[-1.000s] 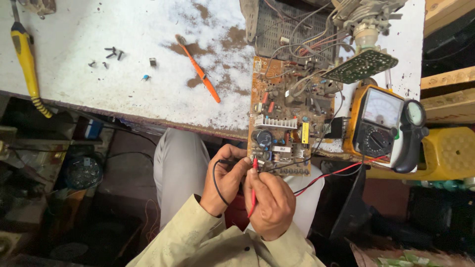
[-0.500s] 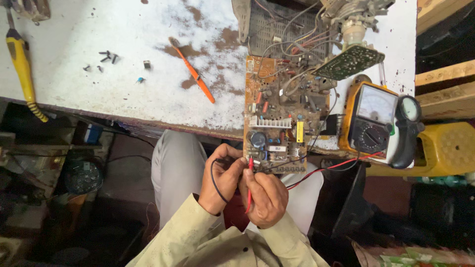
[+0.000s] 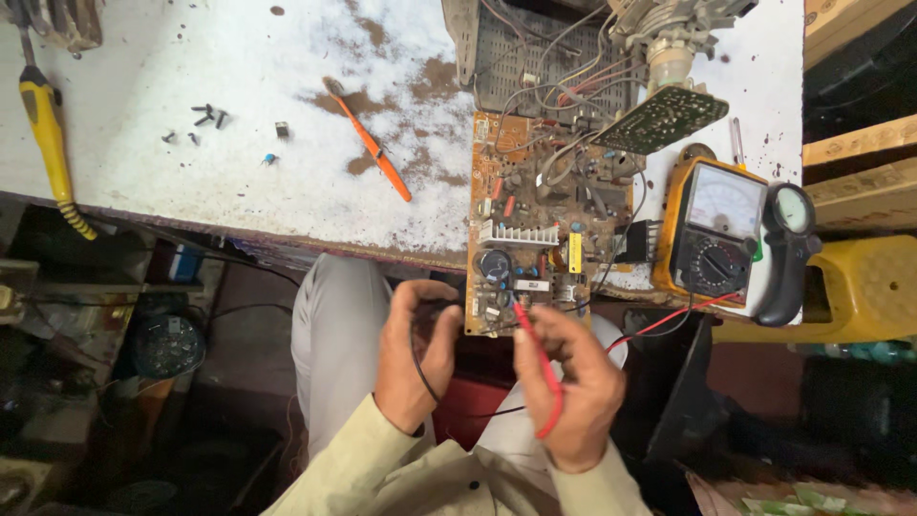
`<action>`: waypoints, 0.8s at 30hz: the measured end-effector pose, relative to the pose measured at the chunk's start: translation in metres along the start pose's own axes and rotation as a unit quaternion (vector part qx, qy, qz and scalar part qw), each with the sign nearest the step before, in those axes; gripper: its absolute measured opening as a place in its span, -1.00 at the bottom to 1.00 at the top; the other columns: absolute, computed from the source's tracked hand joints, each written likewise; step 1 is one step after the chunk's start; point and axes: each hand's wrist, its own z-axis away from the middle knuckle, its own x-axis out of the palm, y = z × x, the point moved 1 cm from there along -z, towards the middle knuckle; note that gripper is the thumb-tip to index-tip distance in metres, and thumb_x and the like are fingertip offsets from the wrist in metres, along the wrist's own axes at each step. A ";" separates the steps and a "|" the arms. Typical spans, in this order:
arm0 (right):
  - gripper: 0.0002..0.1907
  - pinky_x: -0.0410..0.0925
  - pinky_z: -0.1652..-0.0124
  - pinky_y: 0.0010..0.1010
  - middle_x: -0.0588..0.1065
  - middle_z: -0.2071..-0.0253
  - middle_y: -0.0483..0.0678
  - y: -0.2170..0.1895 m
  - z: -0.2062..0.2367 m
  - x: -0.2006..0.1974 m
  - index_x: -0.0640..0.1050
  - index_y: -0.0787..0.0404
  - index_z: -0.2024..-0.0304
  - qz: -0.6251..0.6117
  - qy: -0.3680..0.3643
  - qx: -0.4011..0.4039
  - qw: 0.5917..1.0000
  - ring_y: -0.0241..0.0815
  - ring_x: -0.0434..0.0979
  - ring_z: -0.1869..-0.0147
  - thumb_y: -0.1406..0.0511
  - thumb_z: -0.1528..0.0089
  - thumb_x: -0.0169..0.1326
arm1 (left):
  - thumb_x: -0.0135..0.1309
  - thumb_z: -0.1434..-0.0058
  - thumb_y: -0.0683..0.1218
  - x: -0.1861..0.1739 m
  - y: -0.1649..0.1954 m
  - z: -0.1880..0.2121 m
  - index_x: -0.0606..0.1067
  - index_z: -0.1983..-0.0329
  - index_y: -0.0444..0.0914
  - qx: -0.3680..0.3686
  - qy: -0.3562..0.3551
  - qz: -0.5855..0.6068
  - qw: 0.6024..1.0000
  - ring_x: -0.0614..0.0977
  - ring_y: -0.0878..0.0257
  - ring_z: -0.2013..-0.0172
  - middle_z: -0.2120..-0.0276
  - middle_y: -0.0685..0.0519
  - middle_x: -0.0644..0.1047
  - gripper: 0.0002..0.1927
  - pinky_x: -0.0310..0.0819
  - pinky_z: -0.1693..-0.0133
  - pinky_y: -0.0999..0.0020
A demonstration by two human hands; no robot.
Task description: The person uses a soldering iron to work on a green circuit board, then flips it to inspect the component side. They use a magnifying glass to examine the board closely, then place it down and use a multimeter to test electrical continuity on the components.
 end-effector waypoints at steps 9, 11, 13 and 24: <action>-0.82 0.46 0.22 -0.51 0.62 0.25 0.00 0.005 -0.018 -0.010 0.65 0.32 0.14 0.033 -0.068 -0.079 0.994 -0.26 0.65 0.24 0.45 -0.18 0.27 | 0.01 -0.32 -0.39 0.000 0.020 0.007 0.47 0.04 -0.40 0.120 0.000 0.067 0.991 0.63 0.32 0.08 -0.01 -0.12 0.59 -0.83 0.55 0.07 0.46; -0.85 0.47 0.20 -0.49 0.62 0.23 0.01 0.002 -0.021 -0.007 0.65 0.32 0.15 0.044 -0.057 -0.084 0.994 -0.23 0.66 0.23 0.44 -0.21 0.24 | 0.07 -0.29 -0.37 0.003 0.022 0.001 0.53 0.09 -0.38 0.100 0.008 0.008 0.995 0.63 0.36 0.23 0.18 -0.04 0.64 -0.84 0.53 0.18 0.51; -0.87 0.47 0.21 -0.48 0.63 0.24 0.01 0.000 -0.024 -0.006 0.64 0.33 0.17 0.048 -0.058 -0.081 0.994 -0.22 0.66 0.23 0.43 -0.23 0.24 | 0.09 -0.28 -0.36 0.005 0.024 -0.003 0.56 0.10 -0.37 0.089 0.009 -0.015 0.996 0.62 0.39 0.31 0.29 0.02 0.65 -0.84 0.51 0.23 0.53; -0.90 0.47 0.27 -0.45 0.63 0.29 0.02 -0.007 -0.032 -0.006 0.64 0.34 0.23 0.049 -0.084 -0.025 0.995 -0.20 0.67 0.29 0.40 -0.24 0.21 | 0.04 -0.31 -0.34 0.006 0.024 -0.008 0.55 0.14 -0.38 0.079 0.002 0.022 0.997 0.59 0.38 0.32 0.36 0.07 0.60 -0.88 0.50 0.22 0.51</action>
